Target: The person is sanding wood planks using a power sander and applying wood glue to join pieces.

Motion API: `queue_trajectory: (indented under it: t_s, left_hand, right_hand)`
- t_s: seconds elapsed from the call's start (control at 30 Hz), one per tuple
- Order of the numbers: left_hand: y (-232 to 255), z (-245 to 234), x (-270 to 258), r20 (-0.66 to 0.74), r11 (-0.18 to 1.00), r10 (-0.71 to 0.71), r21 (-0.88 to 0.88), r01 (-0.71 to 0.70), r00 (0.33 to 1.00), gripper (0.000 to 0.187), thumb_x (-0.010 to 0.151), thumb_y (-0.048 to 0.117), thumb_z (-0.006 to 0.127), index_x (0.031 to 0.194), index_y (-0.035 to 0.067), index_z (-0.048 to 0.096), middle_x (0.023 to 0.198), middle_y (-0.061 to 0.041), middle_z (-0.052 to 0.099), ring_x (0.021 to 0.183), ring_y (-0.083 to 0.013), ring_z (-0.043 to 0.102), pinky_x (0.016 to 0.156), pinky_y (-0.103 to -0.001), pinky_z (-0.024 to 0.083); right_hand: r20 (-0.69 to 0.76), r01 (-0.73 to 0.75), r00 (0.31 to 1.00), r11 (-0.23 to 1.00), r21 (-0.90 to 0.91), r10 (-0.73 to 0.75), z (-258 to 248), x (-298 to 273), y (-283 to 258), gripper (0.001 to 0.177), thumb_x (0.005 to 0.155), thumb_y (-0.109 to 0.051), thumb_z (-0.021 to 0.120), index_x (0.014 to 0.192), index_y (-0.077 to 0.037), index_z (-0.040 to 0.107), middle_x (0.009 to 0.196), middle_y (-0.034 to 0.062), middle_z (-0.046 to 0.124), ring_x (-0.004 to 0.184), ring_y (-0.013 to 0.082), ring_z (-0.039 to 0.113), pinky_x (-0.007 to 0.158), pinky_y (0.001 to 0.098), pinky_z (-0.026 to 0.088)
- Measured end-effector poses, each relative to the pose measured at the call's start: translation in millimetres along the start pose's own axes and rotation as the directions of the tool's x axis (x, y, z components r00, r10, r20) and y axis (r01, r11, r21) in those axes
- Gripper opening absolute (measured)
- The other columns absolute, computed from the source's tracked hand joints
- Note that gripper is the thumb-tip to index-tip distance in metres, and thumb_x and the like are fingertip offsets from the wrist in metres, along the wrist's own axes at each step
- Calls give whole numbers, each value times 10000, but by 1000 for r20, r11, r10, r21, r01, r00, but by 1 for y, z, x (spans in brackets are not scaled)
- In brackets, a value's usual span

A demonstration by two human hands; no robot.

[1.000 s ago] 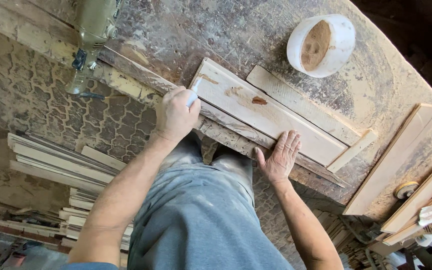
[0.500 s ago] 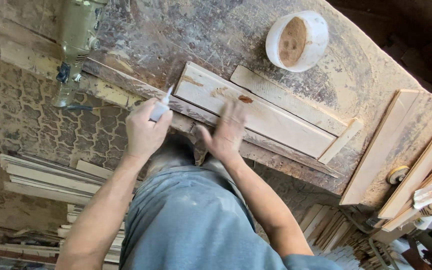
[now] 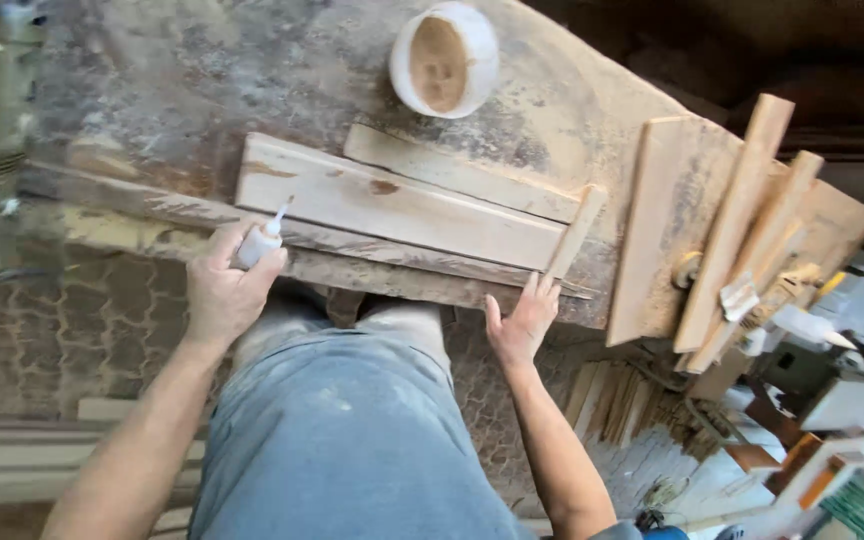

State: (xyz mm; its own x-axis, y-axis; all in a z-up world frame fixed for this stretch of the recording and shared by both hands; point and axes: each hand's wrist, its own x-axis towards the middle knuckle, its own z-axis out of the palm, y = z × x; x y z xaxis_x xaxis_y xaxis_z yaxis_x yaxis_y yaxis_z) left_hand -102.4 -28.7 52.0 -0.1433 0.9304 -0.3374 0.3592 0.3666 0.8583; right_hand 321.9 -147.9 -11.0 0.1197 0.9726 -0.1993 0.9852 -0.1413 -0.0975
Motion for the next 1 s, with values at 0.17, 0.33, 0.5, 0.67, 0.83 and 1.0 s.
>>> queue_trajectory:
  t_s: [0.17, 0.33, 0.5, 0.67, 0.83, 1.0]
  left_hand:
    - [27, 73, -15, 364, 992, 32, -124, 14, 931, 347, 892, 139, 772, 1223, 54, 709, 1055, -51, 736, 940, -93, 659, 850, -280, 536]
    - [53, 161, -37, 565, 985, 171, -110, -132, 807, 409, 790, 129, 804, 1182, 51, 713, 1028, -98, 752, 897, -171, 708, 794, -292, 554]
    - [91, 281, -61, 681, 948, 262, -48, -315, 684, 402, 790, 150, 798, 1167, 56, 693, 988, -137, 739, 892, -273, 738, 785, -347, 574]
    - [114, 409, -78, 655, 845, 399, 9, -535, 642, 382, 805, 116, 771, 1159, 17, 667, 1050, -165, 706, 969, -350, 695, 808, -415, 564]
    - [122, 543, -79, 578, 676, 646, -131, -725, 498, 142, 919, 42, 699, 1022, -2, 612, 1181, -204, 675, 1068, -376, 680, 913, -439, 574]
    - [117, 589, -70, 573, 628, 677, -125, -768, 461, 147, 798, 47, 643, 914, 41, 554, 1064, -146, 620, 1049, -359, 625, 865, -459, 527]
  right_hand:
    - [129, -413, 910, 894, 176, 395, -46, -72, 40, 398, 940, -346, 758, 686, -51, 677, 729, 170, 665, 695, 357, 647, 615, 458, 481]
    - [246, -287, 958, 522, 803, 148, -87, -29, -28, 530, 888, -222, 732, 1345, -11, 564, 1282, 166, 662, 1187, 271, 656, 1021, 345, 507]
    - [54, -3, 995, 511, 860, -86, -124, 1, 59, 684, 893, -270, 784, 1451, -15, 482, 1443, 187, 572, 1372, 303, 550, 1166, 384, 436]
    - [-90, -102, 978, 804, 585, 189, -77, 13, 314, 551, 905, -234, 768, 1383, -25, 591, 1413, 188, 620, 1359, 331, 594, 1188, 418, 489]
    - [-62, -596, 773, 757, 269, 631, -73, 40, 525, 1093, 836, -408, 812, 1640, -43, 169, 1680, 281, 132, 1556, 461, 106, 1238, 576, 176]
    - [-141, -249, 960, 968, -37, 242, 3, 3, 657, 784, 1047, -314, 730, 1590, 85, 330, 1583, 378, 395, 1480, 517, 404, 1273, 558, 354]
